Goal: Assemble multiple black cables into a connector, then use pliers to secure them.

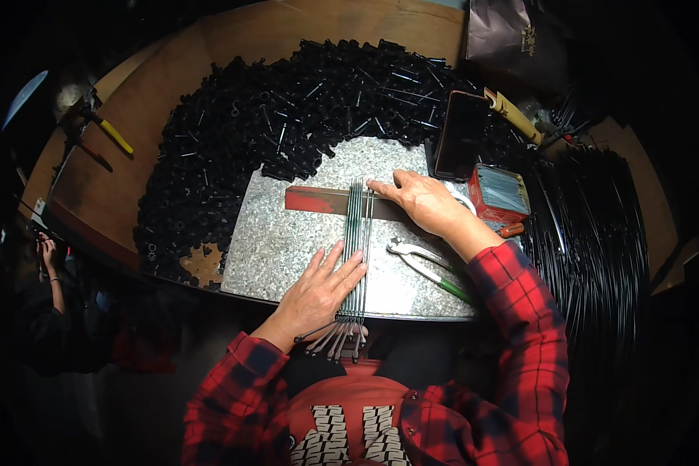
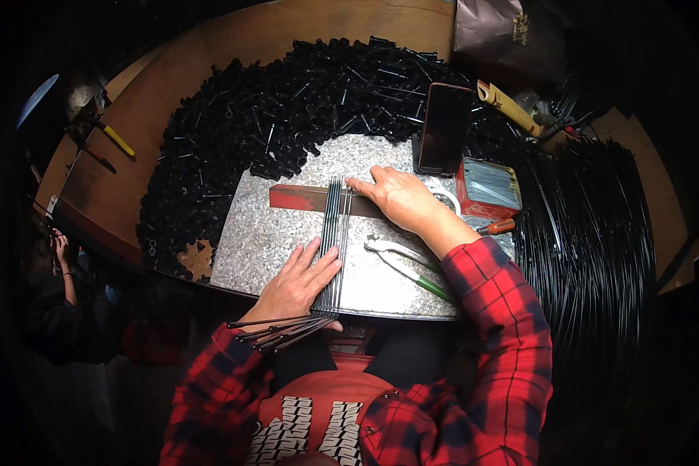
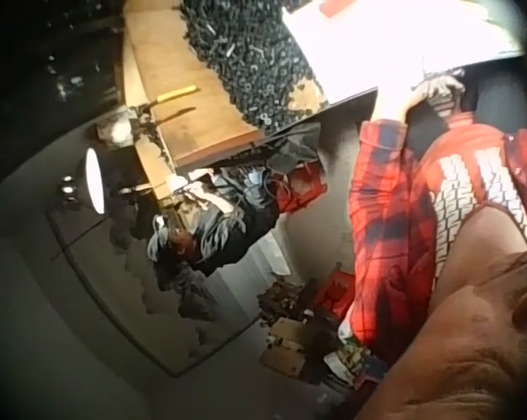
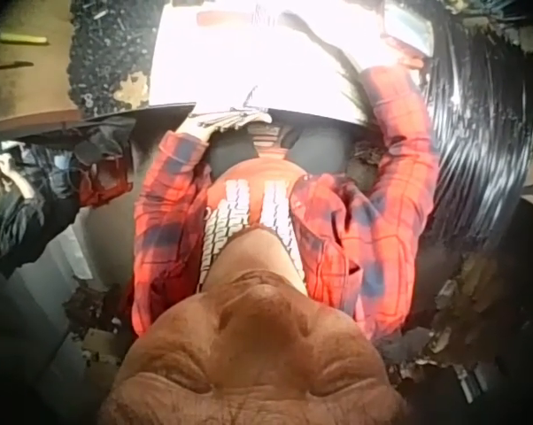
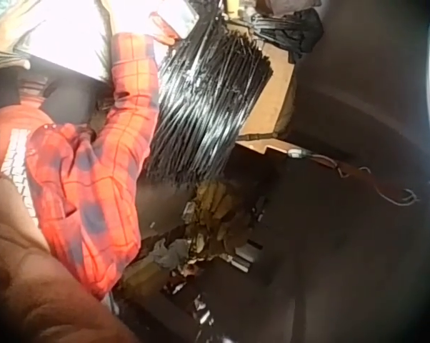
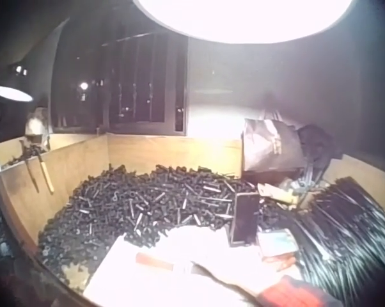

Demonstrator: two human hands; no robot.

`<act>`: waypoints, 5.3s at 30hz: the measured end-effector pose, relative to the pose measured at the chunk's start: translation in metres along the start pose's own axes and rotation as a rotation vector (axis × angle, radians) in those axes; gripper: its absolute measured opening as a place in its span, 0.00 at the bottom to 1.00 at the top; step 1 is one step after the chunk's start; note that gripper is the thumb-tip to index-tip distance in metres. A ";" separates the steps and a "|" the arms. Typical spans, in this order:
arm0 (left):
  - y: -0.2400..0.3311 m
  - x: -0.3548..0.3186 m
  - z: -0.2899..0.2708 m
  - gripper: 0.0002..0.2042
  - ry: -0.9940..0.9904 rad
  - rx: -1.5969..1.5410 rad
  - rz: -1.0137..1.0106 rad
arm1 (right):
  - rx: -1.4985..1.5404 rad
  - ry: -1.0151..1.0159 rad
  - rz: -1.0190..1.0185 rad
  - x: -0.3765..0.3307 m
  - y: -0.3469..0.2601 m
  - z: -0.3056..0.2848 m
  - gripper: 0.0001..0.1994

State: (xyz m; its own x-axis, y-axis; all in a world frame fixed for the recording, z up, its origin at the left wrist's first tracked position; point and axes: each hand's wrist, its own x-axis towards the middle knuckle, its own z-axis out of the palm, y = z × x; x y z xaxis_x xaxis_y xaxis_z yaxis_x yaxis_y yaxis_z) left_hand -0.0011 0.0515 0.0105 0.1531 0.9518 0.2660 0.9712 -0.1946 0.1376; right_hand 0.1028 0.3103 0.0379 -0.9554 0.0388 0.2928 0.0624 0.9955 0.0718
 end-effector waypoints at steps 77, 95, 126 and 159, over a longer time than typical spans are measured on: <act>0.010 0.007 -0.005 0.48 -0.005 -0.106 -0.047 | 0.059 0.161 0.054 -0.016 0.007 0.003 0.05; 0.005 0.004 -0.003 0.47 0.042 -0.122 -0.018 | 0.068 0.201 0.007 -0.009 0.009 0.006 0.05; -0.001 -0.008 0.005 0.50 0.038 -0.145 -0.078 | 0.075 0.109 0.007 0.012 -0.002 -0.002 0.12; -0.001 -0.008 0.007 0.40 0.009 -0.105 -0.039 | 0.060 0.261 0.108 -0.006 0.008 -0.019 0.10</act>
State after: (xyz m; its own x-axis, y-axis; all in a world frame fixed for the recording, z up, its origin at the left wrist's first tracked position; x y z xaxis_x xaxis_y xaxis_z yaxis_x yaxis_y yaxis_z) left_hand -0.0021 0.0458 0.0016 0.1137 0.9569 0.2673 0.9517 -0.1821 0.2472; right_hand 0.1143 0.3165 0.0550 -0.8372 0.1294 0.5314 0.1356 0.9904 -0.0276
